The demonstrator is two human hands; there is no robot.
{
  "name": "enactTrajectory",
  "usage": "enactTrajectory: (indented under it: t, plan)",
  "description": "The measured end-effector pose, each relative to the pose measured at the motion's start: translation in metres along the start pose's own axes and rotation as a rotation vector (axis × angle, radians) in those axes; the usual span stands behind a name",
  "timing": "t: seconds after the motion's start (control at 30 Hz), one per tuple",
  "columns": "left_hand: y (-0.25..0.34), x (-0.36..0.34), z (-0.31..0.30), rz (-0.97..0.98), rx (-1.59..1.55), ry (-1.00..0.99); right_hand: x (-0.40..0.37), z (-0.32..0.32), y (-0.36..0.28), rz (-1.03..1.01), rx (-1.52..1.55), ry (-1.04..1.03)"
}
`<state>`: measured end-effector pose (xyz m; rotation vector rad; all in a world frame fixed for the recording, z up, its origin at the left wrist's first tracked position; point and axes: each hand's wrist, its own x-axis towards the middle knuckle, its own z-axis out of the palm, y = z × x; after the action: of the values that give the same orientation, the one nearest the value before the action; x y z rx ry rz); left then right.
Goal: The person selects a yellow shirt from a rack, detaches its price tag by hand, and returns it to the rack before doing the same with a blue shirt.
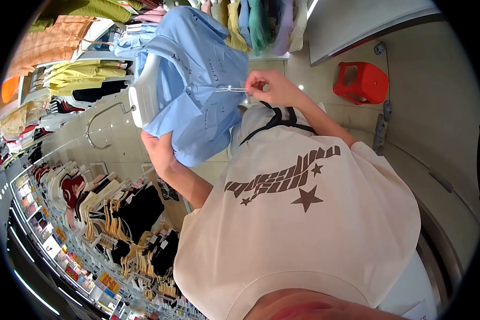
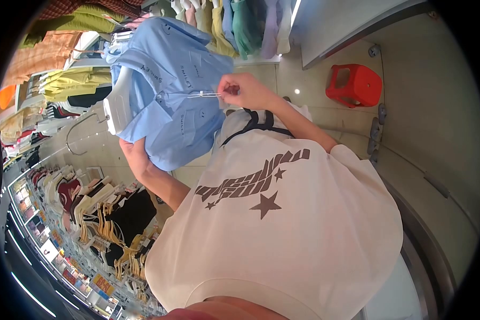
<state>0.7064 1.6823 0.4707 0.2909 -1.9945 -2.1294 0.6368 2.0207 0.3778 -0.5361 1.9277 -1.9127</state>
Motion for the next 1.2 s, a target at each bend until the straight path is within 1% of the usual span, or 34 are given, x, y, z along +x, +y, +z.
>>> enactTrajectory:
  t: [0.17,0.27,0.37,0.47,0.57,0.67,0.77,0.83,0.87,0.93,1.0,1.07,1.1,1.13,1.17,1.2]
  plan:
    - [0.007,-0.002,0.01,-0.014,0.015,-0.042,0.002,-0.002,0.0,-0.054,-0.031,0.008]
    - [0.004,0.001,0.003,-0.048,0.043,-0.104,0.004,0.002,-0.002,-0.111,-0.014,0.039]
    - [0.008,-0.001,0.01,-0.042,0.1,-0.128,0.006,0.005,-0.003,-0.11,-0.089,0.015]
    - [0.012,-0.004,0.012,-0.088,0.126,-0.202,0.008,0.005,-0.006,-0.092,-0.07,0.001]
    - [0.017,-0.008,0.012,-0.143,0.132,-0.316,0.012,0.003,-0.021,-0.274,-0.241,0.216]
    - [0.013,-0.005,0.001,-0.195,0.176,-0.474,0.019,-0.005,-0.024,-0.429,-0.392,0.355]
    - [0.007,-0.005,-0.007,-0.207,0.227,-0.591,0.02,-0.01,-0.04,-0.515,-0.409,0.299]
    - [-0.008,0.0,-0.024,-0.184,0.269,-0.649,0.024,-0.002,-0.057,-0.597,-0.386,0.391]
    - [0.004,0.002,-0.01,-0.166,0.291,-0.678,0.025,0.0,-0.065,-0.639,-0.373,0.438]
    - [0.028,-0.001,0.009,-0.206,0.27,-0.742,0.031,-0.009,-0.074,-0.703,-0.618,0.449]
    - [0.023,0.012,-0.003,-0.147,0.449,-0.966,0.031,-0.021,-0.071,-0.665,-0.801,0.354]
    - [0.027,0.017,0.002,-0.191,0.472,-1.011,0.027,-0.039,-0.064,-0.526,-0.917,0.156]
    - [0.031,0.019,0.005,-0.214,0.484,-1.033,0.028,-0.046,-0.061,-0.478,-0.892,0.099]
    - [0.036,0.017,0.013,-0.092,0.431,-0.966,0.029,-0.052,-0.06,-0.429,-0.865,0.041]
    - [0.035,0.019,0.012,-0.091,0.513,-0.839,0.03,-0.055,-0.058,-0.382,-0.84,-0.016]
    - [0.032,0.021,0.008,-0.088,0.592,-0.71,0.03,-0.055,-0.055,-0.378,-0.842,0.021]
